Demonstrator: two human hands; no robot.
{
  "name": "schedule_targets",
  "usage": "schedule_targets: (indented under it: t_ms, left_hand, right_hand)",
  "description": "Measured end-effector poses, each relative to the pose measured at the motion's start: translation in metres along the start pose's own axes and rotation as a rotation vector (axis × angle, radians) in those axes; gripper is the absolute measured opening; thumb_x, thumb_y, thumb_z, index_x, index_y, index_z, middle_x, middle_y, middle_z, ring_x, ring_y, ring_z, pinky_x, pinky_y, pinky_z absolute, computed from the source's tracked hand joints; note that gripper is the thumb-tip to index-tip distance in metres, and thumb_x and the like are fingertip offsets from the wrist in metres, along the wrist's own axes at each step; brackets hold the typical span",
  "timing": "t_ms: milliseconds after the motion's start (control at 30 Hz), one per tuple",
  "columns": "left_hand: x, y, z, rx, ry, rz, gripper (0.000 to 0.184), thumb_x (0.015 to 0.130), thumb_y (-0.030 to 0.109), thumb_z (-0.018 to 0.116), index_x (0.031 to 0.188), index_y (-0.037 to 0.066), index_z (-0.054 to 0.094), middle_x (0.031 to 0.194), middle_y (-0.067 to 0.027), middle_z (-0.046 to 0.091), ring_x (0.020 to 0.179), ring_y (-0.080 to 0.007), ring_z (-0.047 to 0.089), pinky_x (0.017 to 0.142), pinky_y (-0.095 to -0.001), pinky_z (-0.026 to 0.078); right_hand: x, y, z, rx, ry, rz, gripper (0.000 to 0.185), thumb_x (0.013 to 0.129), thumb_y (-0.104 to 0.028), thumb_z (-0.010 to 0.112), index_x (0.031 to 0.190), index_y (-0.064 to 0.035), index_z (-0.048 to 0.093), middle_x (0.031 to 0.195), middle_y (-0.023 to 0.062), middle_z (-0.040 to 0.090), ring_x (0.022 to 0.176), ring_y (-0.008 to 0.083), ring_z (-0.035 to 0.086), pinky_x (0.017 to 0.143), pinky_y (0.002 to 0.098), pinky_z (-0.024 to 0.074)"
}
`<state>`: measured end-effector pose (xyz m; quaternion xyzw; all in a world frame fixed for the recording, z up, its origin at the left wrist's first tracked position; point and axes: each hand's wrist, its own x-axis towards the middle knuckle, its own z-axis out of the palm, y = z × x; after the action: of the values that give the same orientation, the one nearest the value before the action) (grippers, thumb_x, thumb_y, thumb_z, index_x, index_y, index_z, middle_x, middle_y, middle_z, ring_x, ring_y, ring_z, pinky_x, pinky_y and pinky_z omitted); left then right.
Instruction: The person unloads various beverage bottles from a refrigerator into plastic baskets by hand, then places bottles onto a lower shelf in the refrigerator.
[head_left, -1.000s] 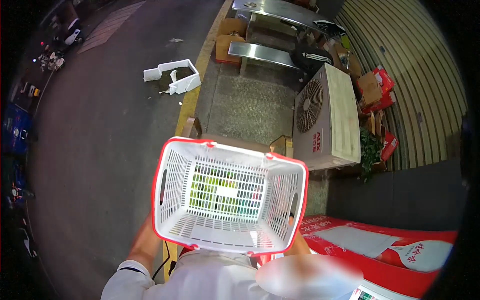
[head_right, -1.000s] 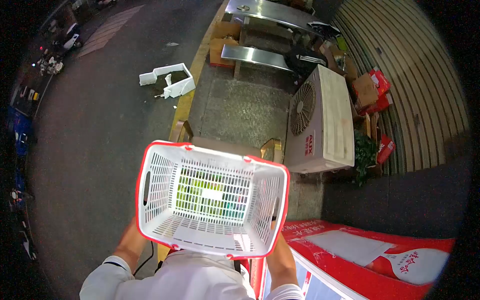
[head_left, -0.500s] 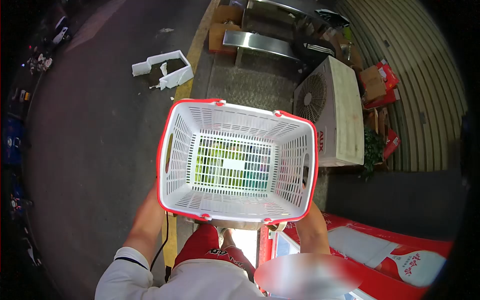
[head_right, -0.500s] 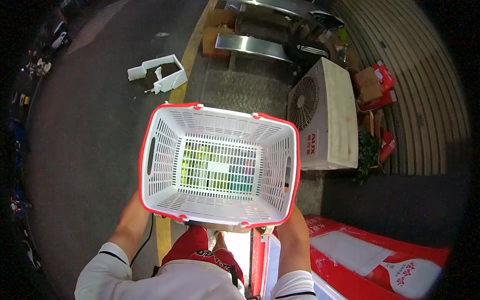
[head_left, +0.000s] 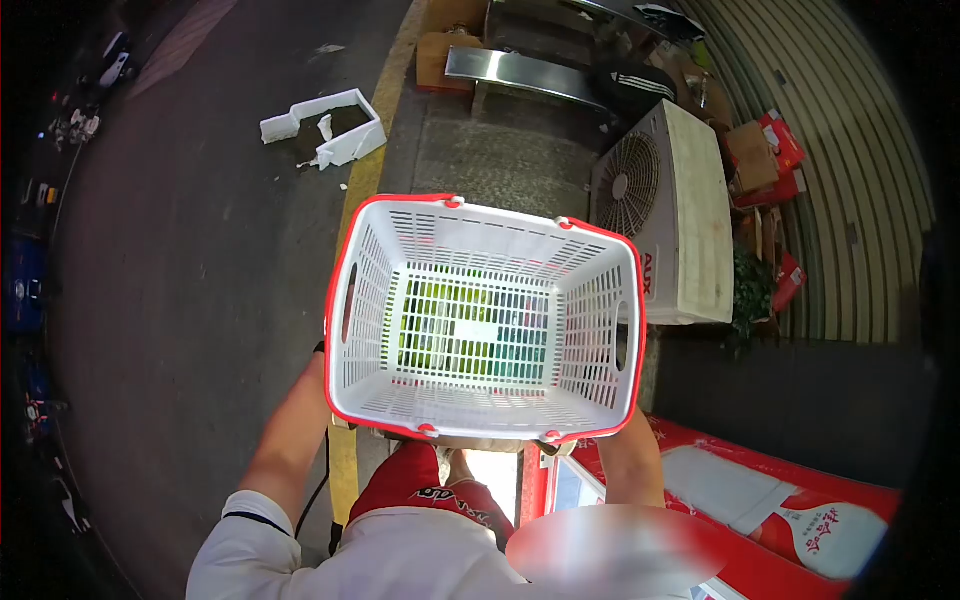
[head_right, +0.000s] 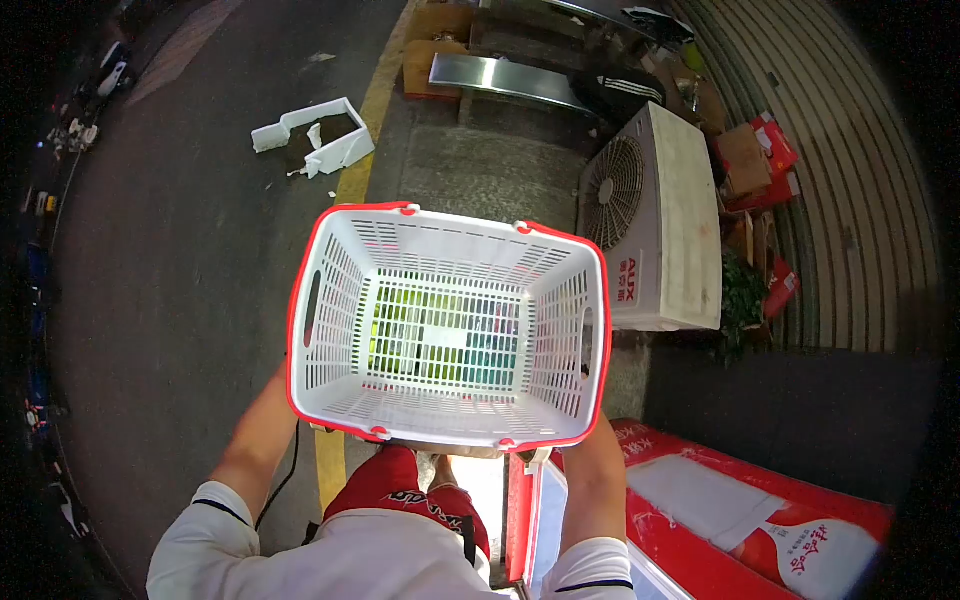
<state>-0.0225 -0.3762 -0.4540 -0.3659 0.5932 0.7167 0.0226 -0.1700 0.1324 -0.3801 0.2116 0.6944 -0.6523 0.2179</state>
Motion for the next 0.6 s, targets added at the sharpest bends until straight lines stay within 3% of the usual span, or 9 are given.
schedule_targets:
  t_ms: [600]
  left_hand:
    - [-0.007, 0.025, -0.019, 0.010, -0.080, -0.099, 0.048, 0.105, 0.037, 0.046, 0.138, 0.003, 0.055, 0.131, -0.0153, 0.063, 0.120, -0.0244, 0.061, 0.101, -0.0411, 0.051]
  right_hand:
    - [-0.052, -0.014, -0.001, 0.120, 0.001, 0.076, 0.055, 0.105, -0.049, 0.044, 0.124, -0.0022, 0.064, 0.105, 0.0078, 0.071, 0.095, 0.0185, 0.065, 0.082, 0.0347, 0.0528]
